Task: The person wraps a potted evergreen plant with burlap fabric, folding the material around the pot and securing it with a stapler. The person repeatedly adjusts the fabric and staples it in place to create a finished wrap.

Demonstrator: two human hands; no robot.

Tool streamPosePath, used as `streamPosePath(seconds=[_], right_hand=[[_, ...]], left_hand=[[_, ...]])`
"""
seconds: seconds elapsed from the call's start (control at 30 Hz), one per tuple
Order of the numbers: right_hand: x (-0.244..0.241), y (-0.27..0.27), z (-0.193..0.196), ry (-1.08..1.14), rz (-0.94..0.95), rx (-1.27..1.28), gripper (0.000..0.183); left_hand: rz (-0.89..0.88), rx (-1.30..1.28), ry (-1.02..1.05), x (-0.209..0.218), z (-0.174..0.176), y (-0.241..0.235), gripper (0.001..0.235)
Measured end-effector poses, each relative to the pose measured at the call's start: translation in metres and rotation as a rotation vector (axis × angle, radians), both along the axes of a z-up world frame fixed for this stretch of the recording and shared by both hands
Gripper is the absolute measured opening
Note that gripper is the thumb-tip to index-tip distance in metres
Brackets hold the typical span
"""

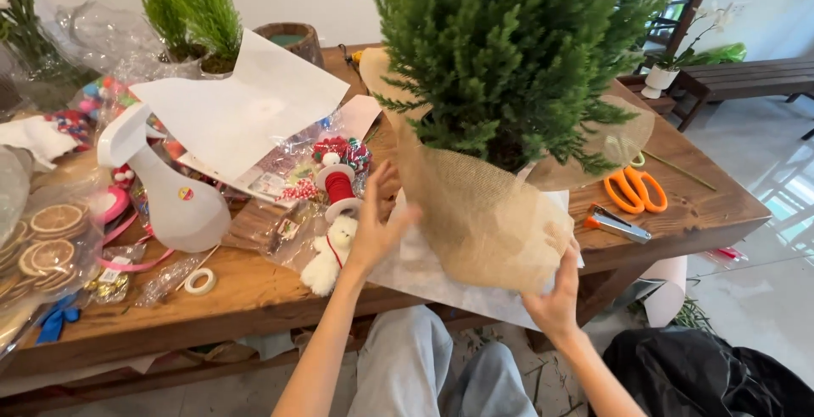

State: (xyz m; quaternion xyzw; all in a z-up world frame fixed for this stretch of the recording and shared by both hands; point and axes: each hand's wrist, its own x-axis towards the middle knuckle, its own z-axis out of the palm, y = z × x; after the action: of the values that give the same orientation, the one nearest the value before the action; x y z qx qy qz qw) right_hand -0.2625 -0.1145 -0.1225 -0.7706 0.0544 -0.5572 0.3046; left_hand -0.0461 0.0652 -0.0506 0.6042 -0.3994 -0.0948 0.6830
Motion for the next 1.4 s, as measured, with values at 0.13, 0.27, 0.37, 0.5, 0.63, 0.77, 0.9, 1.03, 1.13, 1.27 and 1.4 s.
streamPosePath(seconds=[0.13, 0.27, 0.37, 0.5, 0.63, 0.77, 0.9, 1.03, 1.13, 1.27, 1.4], right_hand=[[0.007, -0.014, 0.01, 0.025, -0.001, -0.004, 0.059], [0.019, -0.028, 0.014, 0.084, 0.0, -0.018, 0.051], [0.029, -0.041, 0.019, 0.122, -0.005, -0.037, 0.046], [0.038, -0.051, 0.024, 0.184, -0.018, -0.062, 0.039], [0.04, -0.049, 0.033, 0.221, -0.023, -0.081, 0.035], [0.035, -0.03, 0.051, 0.226, -0.062, -0.155, 0.04], [0.035, -0.02, 0.062, 0.21, -0.106, -0.234, 0.037], [0.035, -0.036, 0.048, 0.245, -0.193, -0.346, 0.04], [0.031, -0.037, 0.047, 0.246, -0.149, -0.43, 0.019], [0.031, -0.035, 0.043, 0.209, -0.16, -0.379, 0.014], [0.031, -0.028, 0.04, 0.171, -0.176, -0.307, 0.01]], left_hand=[[-0.014, 0.137, -0.377, -0.036, 0.007, 0.019, 0.151], [0.118, 0.371, -0.889, -0.053, 0.028, 0.015, 0.147], [0.099, 0.295, -0.918, -0.058, 0.063, 0.007, 0.141], [0.015, 0.303, -0.867, -0.045, 0.102, -0.014, 0.131], [0.014, 0.453, -0.969, -0.016, 0.095, -0.022, 0.07], [0.111, 0.089, -0.67, 0.022, 0.061, -0.009, 0.015], [0.257, -0.042, -0.397, 0.023, 0.059, 0.0, 0.026], [0.154, -0.078, -0.485, 0.009, 0.113, 0.007, 0.044], [-0.062, 0.02, -0.498, 0.01, 0.135, -0.018, 0.041], [-0.107, 0.343, -1.004, -0.002, 0.146, -0.051, 0.024], [0.136, -0.007, -1.34, -0.017, 0.15, -0.068, 0.033]])
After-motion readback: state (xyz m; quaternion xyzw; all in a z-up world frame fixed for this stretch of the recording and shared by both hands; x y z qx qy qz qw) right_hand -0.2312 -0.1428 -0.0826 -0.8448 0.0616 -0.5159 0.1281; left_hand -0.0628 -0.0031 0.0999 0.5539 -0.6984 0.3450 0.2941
